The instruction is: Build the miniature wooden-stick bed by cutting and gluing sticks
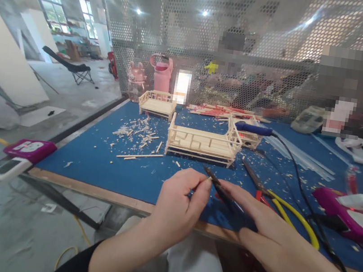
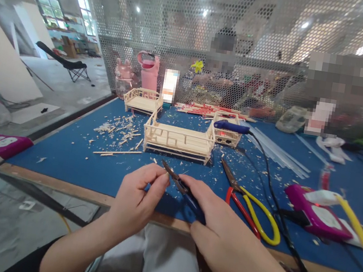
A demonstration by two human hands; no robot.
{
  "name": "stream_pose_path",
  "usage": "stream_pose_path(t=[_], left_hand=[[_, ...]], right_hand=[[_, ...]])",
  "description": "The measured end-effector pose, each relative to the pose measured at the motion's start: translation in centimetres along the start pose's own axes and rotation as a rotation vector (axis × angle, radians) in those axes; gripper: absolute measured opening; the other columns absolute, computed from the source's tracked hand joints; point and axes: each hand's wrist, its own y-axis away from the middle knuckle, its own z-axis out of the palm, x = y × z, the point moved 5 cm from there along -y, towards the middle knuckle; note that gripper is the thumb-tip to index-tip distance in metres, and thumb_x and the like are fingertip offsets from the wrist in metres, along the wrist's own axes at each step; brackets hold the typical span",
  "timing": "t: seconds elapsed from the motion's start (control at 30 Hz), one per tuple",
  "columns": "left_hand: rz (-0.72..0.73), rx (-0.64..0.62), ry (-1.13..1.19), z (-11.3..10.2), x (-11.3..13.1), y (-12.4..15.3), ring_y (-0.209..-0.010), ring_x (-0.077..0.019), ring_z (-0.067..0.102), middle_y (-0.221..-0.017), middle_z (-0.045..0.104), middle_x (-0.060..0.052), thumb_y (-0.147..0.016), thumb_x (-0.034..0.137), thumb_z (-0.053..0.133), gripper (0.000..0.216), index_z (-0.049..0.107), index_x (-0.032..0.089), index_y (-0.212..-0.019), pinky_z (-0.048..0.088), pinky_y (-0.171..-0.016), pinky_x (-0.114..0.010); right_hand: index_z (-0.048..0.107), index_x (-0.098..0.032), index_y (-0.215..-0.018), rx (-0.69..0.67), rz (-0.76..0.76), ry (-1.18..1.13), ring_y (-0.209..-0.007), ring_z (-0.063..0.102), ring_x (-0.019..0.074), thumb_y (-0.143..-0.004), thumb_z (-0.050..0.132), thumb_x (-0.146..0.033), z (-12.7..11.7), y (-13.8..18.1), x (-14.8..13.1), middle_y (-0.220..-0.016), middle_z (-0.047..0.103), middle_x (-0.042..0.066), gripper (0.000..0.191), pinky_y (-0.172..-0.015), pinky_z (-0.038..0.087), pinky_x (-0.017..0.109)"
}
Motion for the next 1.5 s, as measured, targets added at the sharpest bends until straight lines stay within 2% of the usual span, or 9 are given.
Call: stream_pose_path(t=[0.47, 0.6, 0.7, 0.87, 1.03, 1.17, 1.37, 1.5], left_hand=[[-0.030, -0.059, 0.109, 0.1, 0.1, 0.4, -0.068, -0.0113, 0.055, -0.072, 0.061, -0.002, -0.089, 0.024, 0.038, 0.025, 0.057, 0.017, -0.074, 0.042, -0.064, -0.021], [-0.028, -0.071, 0.156, 0.3, 0.3, 0.5, -0.074, -0.0120, 0.058, -0.078, 0.064, -0.004, -0.089, 0.025, 0.039, 0.025, 0.059, 0.016, -0.078, 0.044, -0.069, -0.022], [-0.023, -0.056, 0.153, 0.3, 0.4, 0.6, -0.072, -0.0119, 0.057, -0.075, 0.063, -0.004, -0.089, 0.024, 0.039, 0.025, 0.059, 0.016, -0.076, 0.044, -0.067, -0.022], [-0.050, 0.011, 0.124, -0.2, 0.3, 0.4, -0.070, -0.0117, 0.057, -0.073, 0.063, -0.003, -0.089, 0.023, 0.039, 0.025, 0.059, 0.017, -0.076, 0.043, -0.066, -0.022], [-0.012, -0.030, 0.064, -0.2, 0.4, 0.3, -0.066, -0.0111, 0.054, -0.070, 0.060, -0.002, -0.089, 0.024, 0.039, 0.025, 0.057, 0.017, -0.073, 0.041, -0.063, -0.021], [0.030, -0.076, 0.042, -0.2, 0.5, 0.2, -0.067, -0.0107, 0.053, -0.071, 0.059, -0.002, -0.090, 0.022, 0.038, 0.026, 0.056, 0.018, -0.073, 0.041, -0.064, -0.021], [0.108, -0.150, -0.008, 0.1, 0.4, 0.0, -0.072, -0.0119, 0.054, -0.075, 0.060, -0.004, -0.091, 0.022, 0.036, 0.026, 0.055, 0.016, -0.074, 0.041, -0.066, -0.022], [0.077, -0.119, 0.011, 0.3, -0.1, 0.2, -0.069, -0.0114, 0.050, -0.072, 0.056, -0.003, -0.091, 0.023, 0.035, 0.025, 0.052, 0.017, -0.073, 0.040, -0.065, -0.022]], right_hand=[[0.056, -0.027, -0.120, 0.015, 0.020, -0.225, -0.105, 0.059, 0.0236, -0.059, 0.040, -0.014, -0.4, 0.1, -0.5, -0.103, 0.068, 0.000, 0.064, -0.086, 0.051, 0.036], [0.058, -0.029, -0.118, 0.075, 0.012, -0.222, -0.095, 0.063, 0.0234, -0.059, 0.040, -0.011, -0.6, 0.4, -0.4, -0.090, 0.070, 0.000, 0.064, -0.081, 0.052, 0.035], [0.059, -0.032, -0.118, 0.106, -0.019, -0.204, -0.089, 0.065, 0.0230, -0.060, 0.042, -0.010, -0.7, 0.5, -0.5, -0.083, 0.070, -0.001, 0.064, -0.078, 0.052, 0.036], [0.057, -0.033, -0.120, 0.103, -0.043, -0.196, -0.088, 0.065, 0.0248, -0.061, 0.043, -0.010, -0.7, 0.6, -0.6, -0.083, 0.071, -0.001, 0.065, -0.077, 0.053, 0.038], [0.056, -0.033, -0.121, 0.073, -0.016, -0.202, -0.084, 0.066, 0.0242, -0.064, 0.043, -0.013, -0.6, 0.5, -0.6, -0.094, 0.070, -0.001, 0.062, -0.077, 0.054, 0.039], [0.056, -0.032, -0.119, 0.051, -0.023, -0.199, -0.086, 0.065, 0.0239, -0.064, 0.043, -0.013, -0.4, 0.3, -0.7, -0.091, 0.070, 0.000, 0.060, -0.078, 0.053, 0.038], [0.059, -0.021, -0.110, 0.066, 0.030, -0.088, -0.091, 0.063, 0.0212, -0.065, 0.040, -0.011, 0.8, 0.0, 0.2, -0.100, 0.067, 0.005, 0.049, -0.077, 0.051, 0.033], [0.057, -0.020, -0.109, 0.157, 0.007, -0.008, -0.097, 0.061, 0.0220, -0.065, 0.043, -0.012, 1.1, 0.0, 0.7, -0.104, 0.065, 0.007, 0.046, -0.079, 0.050, 0.033]])
